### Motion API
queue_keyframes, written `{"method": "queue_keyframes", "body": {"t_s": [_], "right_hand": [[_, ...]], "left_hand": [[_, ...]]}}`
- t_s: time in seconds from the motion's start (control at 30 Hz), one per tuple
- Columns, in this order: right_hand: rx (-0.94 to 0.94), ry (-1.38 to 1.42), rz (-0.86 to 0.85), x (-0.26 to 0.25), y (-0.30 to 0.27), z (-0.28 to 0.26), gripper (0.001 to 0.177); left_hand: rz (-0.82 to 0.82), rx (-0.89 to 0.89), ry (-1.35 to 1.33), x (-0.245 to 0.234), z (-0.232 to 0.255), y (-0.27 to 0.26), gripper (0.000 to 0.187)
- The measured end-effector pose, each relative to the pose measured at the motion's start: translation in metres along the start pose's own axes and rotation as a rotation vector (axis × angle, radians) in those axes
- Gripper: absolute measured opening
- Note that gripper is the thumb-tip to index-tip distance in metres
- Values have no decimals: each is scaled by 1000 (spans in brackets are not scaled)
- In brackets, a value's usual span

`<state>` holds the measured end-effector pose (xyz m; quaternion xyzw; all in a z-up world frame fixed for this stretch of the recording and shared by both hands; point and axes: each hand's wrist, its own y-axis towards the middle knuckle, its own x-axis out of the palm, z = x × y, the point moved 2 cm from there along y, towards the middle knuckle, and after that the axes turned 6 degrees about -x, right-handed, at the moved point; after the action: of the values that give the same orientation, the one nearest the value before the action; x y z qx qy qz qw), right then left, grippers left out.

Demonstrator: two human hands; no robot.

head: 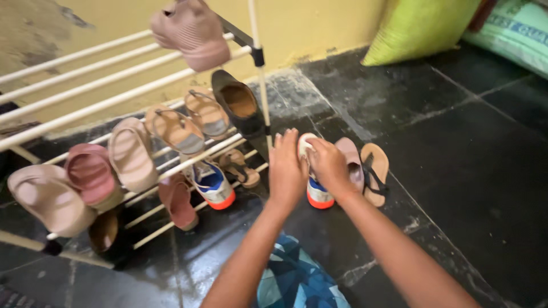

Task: The person removes shoes from a white shoe rack and places them on the floor. Then, using a dark cloth, the person wipes the bars and frame of the shoe rack.

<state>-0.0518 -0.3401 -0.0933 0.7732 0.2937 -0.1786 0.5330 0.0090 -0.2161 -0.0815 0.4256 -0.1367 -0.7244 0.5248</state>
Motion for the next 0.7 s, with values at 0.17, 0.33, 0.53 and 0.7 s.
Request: {"method": "queue_keyframes", "body": {"t_s": [0.17,0.33,0.53,0.7], "right_hand": [[-166,157,146,23,100,-89,50],[-153,262,304,55,187,-126,66],[-44,315,242,100,245,-127,93],[-14,301,296,118,253,-124,104]], "left_hand": [[334,19,13,-93,-8,80,62],[286,-75,221,-136,-43,146,59],[160,-93,201,-138,-89,177,62],[76,-137,139,-138,-105,174,72]]}}
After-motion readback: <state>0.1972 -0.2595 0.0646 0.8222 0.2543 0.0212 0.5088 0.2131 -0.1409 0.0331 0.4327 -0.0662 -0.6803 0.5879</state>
